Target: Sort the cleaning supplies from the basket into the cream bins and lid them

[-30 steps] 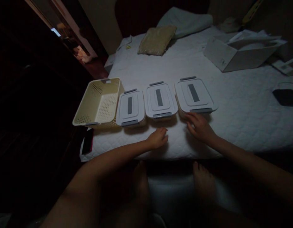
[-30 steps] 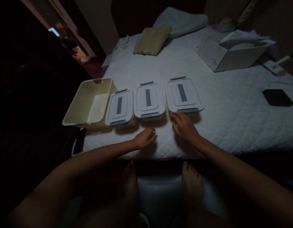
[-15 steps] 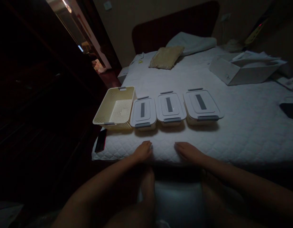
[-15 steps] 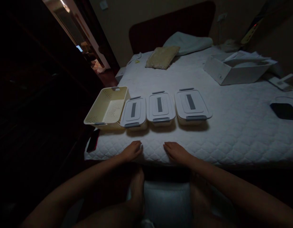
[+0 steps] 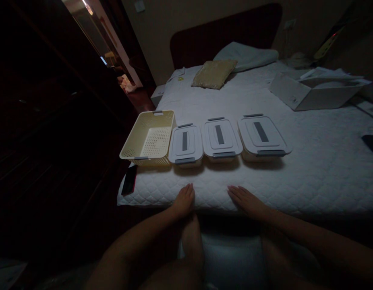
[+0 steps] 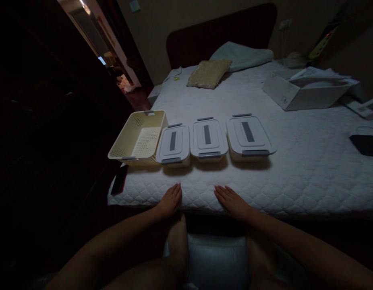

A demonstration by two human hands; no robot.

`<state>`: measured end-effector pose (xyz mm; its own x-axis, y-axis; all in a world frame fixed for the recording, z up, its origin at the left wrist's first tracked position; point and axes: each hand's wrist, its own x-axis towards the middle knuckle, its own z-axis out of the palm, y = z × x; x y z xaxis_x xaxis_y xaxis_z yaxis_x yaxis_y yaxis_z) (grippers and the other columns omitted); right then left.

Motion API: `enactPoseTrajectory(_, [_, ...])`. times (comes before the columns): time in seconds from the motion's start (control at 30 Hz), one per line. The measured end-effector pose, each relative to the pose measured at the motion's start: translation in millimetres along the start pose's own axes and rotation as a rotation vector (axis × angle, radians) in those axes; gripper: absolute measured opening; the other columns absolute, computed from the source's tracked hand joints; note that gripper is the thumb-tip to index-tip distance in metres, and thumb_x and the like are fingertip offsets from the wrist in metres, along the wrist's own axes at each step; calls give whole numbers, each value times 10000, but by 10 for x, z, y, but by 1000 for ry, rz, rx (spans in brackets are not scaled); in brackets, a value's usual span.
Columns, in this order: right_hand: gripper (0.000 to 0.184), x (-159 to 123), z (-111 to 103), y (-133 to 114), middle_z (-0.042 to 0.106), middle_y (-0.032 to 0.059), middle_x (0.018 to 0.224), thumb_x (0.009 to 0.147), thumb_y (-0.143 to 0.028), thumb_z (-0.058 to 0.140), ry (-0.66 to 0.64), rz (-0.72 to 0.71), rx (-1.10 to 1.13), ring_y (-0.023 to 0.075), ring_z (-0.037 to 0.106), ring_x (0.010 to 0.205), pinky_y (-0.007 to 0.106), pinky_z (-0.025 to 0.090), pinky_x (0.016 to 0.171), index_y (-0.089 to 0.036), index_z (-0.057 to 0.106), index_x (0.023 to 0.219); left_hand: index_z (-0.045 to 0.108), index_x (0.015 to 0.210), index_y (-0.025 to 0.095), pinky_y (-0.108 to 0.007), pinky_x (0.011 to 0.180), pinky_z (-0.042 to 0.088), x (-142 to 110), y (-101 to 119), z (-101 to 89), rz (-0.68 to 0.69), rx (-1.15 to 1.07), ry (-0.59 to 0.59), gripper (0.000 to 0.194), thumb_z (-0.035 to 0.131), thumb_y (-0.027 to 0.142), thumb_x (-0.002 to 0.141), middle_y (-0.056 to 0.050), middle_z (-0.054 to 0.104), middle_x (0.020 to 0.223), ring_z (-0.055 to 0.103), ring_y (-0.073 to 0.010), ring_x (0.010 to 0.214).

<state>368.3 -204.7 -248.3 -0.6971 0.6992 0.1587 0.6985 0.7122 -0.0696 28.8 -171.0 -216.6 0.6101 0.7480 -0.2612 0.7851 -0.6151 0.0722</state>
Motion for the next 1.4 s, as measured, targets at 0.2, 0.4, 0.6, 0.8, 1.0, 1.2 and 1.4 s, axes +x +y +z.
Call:
enactPoseTrajectory(0.2, [585,28,-73,-28,506,247,1370,738,-13,429,-49,12,6,317,499,1277,516,441,1020,-46,522,1315,432,1323,41,-464,1123,304,-16,-59,-80,28,-33,-3,521,458,191,825,-241,341,1496,307,-322,1411])
enactPoseTrajectory(0.4, [399,281,-335,-10,620,253,1206,821,-90,464,-62,26,99,290,620,1109,473,500,929,-48,612,1190,589,1027,134,-381,986,433,140,-177,-313,-55,-232,55,247,415,254,900,-141,612,1186,551,-226,1131])
enactPoseTrajectory(0.6, [375,975,-769,70,609,264,1190,850,-98,452,115,-42,131,288,590,1105,481,487,880,-42,589,1195,615,961,145,-343,832,479,264,-302,-754,-22,-124,266,237,413,262,917,-117,629,977,572,-211,940])
enactPoseTrajectory(0.8, [342,1828,-1185,-53,597,208,1202,873,-100,482,103,-96,4,267,570,1077,422,439,903,-58,573,1200,630,980,154,-391,826,497,330,-600,-1101,-9,24,566,208,442,180,896,-141,623,1008,573,-232,949])
enactPoseTrajectory(1.0, [223,2318,-1278,-159,618,164,1029,917,-226,520,-93,-6,-106,272,574,985,357,419,783,-75,613,1053,514,1225,96,-440,973,472,429,-766,-1015,-70,-30,581,378,546,202,864,-194,571,1221,540,-267,1144])
enactPoseTrajectory(1.2, [198,2420,-1123,-129,606,143,1025,941,-204,473,-64,4,-102,259,555,965,344,372,759,-103,629,1009,528,1218,137,-414,961,484,410,-787,-1013,-97,-62,521,321,477,204,909,-144,594,1201,559,-226,1125])
enactPoseTrajectory(1.4, [213,2411,-1027,-49,601,134,997,942,-246,493,-27,-93,-101,249,536,932,336,347,734,-98,621,1027,554,1187,133,-412,930,488,422,-821,-1034,-83,-45,475,300,415,197,929,-148,608,1172,570,-227,1094])
